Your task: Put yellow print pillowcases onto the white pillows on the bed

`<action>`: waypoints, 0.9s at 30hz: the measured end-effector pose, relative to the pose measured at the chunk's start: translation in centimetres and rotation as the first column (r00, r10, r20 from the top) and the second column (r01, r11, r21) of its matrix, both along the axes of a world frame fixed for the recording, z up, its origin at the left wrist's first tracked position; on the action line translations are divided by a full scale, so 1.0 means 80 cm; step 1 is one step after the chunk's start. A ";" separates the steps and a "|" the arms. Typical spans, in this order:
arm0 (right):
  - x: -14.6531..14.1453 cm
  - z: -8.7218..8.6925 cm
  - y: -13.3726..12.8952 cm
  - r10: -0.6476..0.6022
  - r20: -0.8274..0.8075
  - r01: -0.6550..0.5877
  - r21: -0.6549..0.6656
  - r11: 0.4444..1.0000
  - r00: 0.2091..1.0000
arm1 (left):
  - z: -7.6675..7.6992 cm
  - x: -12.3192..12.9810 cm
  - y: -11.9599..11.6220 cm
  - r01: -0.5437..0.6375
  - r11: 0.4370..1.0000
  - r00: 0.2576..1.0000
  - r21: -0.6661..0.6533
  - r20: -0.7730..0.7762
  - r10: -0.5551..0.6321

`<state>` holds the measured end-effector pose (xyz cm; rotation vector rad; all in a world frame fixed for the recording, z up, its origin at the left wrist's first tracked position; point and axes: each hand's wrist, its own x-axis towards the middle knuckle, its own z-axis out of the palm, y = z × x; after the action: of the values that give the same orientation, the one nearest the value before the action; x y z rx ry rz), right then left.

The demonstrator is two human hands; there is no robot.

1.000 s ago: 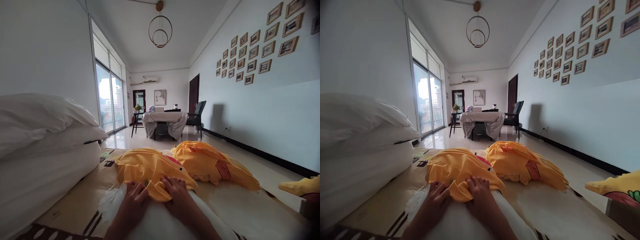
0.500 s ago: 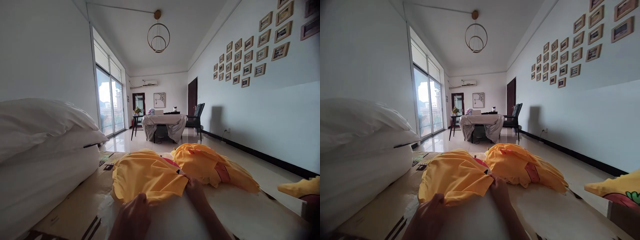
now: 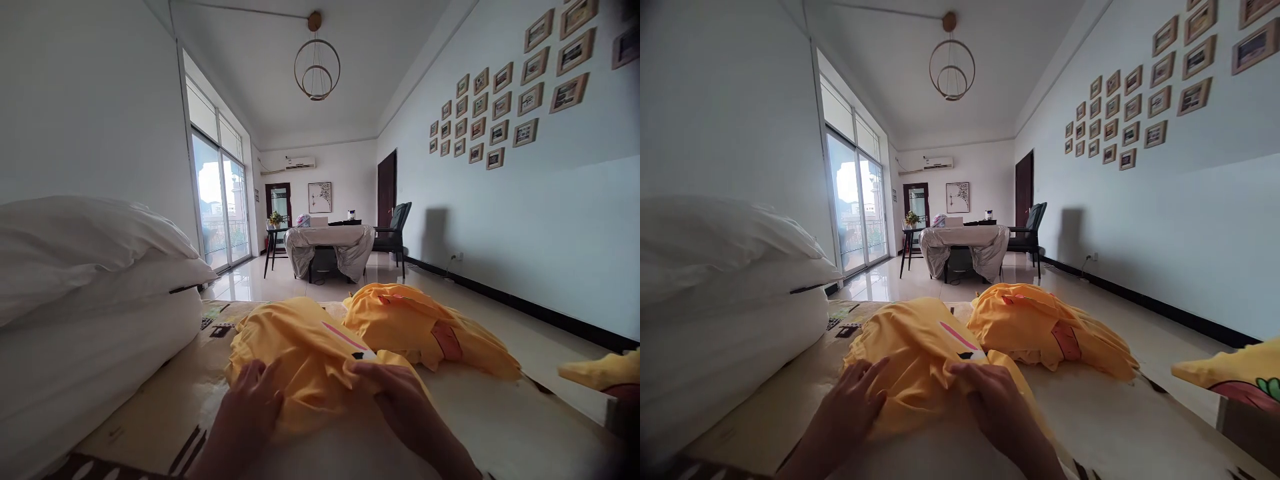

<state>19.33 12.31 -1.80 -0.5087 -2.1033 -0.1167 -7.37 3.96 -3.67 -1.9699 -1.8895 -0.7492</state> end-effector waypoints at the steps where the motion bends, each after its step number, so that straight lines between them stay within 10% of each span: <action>1: 0.002 0.005 -0.009 0.015 0.080 -0.010 -0.062 0.998 0.997 | 0.001 0.004 0.003 0.025 0.999 1.000 -0.039 -0.014 -0.026; 7: 0.009 0.017 -0.025 0.031 0.275 0.053 -0.292 0.955 0.961 | -0.009 0.009 0.028 0.091 0.979 0.992 -0.181 0.098 -0.074; 18: 0.008 0.016 -0.010 -0.067 0.052 0.081 -0.348 0.934 0.996 | -0.009 -0.006 0.030 0.069 0.962 0.953 -0.263 0.302 0.014; 27: 0.020 0.024 0.003 -0.220 -0.058 0.181 -0.388 0.904 0.974 | 0.039 -0.070 -0.020 0.223 0.966 0.850 0.133 0.459 -0.260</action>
<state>20.94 12.59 0.10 -0.9458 -1.9741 0.2028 -13.00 2.36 -0.59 -2.1435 -1.8294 -1.4718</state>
